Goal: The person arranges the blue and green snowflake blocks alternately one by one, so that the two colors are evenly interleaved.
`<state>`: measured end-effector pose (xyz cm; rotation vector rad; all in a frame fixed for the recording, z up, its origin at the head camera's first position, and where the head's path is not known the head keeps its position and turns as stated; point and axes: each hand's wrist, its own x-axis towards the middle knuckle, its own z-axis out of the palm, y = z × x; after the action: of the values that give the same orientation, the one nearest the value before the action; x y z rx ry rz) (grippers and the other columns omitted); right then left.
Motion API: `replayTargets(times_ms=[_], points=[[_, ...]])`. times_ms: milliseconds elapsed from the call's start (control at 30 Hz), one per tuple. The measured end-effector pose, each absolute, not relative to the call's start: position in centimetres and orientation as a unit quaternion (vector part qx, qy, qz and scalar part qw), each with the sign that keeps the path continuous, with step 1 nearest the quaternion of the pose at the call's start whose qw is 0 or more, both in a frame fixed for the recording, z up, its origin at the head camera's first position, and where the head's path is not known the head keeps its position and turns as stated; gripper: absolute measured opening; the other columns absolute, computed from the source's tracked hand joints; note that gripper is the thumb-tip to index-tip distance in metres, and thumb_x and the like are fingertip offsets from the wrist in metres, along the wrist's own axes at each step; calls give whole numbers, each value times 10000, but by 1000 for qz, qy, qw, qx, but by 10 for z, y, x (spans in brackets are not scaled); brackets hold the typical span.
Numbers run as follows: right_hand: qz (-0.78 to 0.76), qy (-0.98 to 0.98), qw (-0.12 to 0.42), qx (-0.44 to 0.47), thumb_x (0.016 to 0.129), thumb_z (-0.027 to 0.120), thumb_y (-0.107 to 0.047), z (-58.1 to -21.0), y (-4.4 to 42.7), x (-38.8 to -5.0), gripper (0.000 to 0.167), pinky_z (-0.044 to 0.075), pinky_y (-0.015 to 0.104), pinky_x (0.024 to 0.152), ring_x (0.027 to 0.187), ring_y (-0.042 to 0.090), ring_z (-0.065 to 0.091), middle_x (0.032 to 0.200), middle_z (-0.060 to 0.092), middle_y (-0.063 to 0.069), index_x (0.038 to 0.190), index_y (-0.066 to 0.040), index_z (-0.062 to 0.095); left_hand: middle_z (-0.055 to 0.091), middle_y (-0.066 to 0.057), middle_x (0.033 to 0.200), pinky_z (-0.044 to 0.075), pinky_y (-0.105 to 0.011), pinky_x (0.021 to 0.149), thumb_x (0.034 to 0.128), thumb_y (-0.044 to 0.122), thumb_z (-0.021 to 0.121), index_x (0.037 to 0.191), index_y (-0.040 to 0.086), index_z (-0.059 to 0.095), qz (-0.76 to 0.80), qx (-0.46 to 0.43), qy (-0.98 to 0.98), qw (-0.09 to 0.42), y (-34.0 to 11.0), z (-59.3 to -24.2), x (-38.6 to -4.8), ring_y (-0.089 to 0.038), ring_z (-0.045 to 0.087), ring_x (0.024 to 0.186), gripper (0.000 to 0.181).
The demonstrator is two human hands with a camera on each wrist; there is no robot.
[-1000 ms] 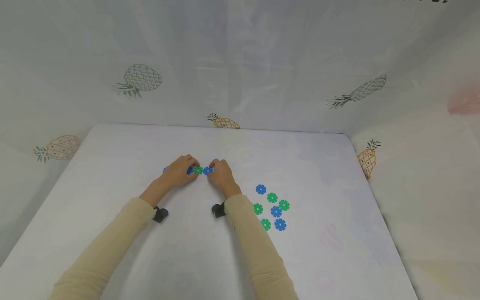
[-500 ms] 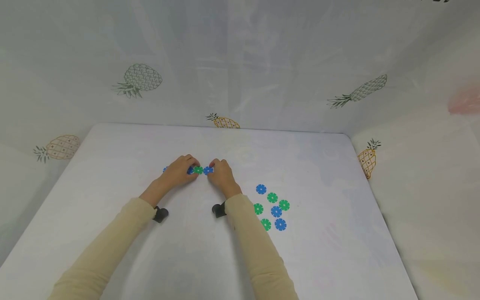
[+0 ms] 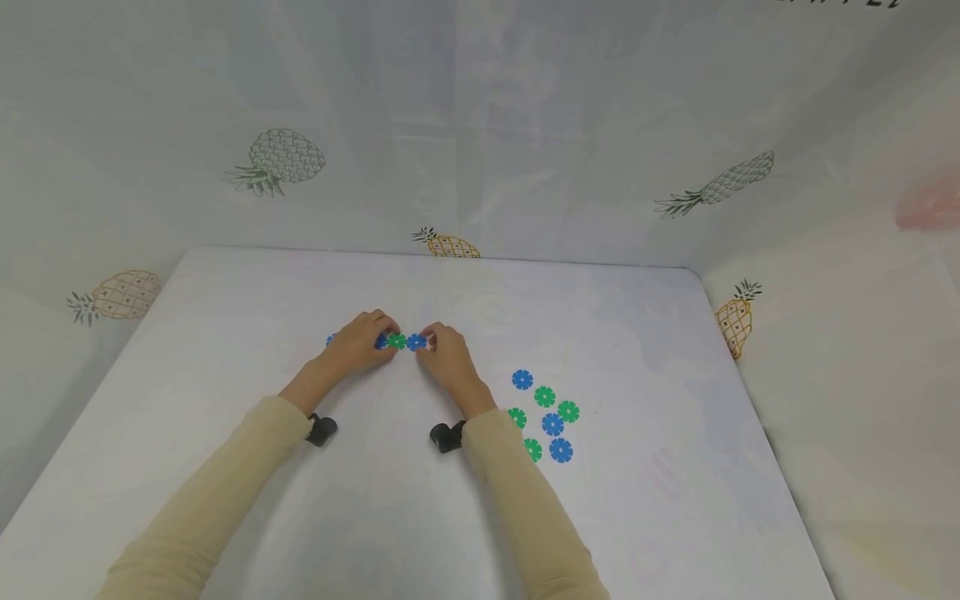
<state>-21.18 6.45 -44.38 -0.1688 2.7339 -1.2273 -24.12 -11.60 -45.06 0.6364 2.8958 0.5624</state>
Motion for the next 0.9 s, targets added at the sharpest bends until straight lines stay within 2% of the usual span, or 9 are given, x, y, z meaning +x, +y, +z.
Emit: replayTargets(times_ms=[333,900], points=[[-467,882,46,-45,886,614,-150,-430,79,-187,267,497,357,900,1007,221,599,1119,627,133,1136,-59,589,567,-97,1113,440,-404,962,846,215,669,1108,76,604,187,210,958,57,-116,-450,-240,-267,509,1077,304],[-470,883,-7,-19,886,622,-165,-412,129,-140,260,490,400,895,1020,237,590,1099,640,116,1122,-57,610,562,-103,1124,430,-401,973,852,213,658,1129,67,603,191,203,958,66,-116,-448,-239,-271,502,1093,318]])
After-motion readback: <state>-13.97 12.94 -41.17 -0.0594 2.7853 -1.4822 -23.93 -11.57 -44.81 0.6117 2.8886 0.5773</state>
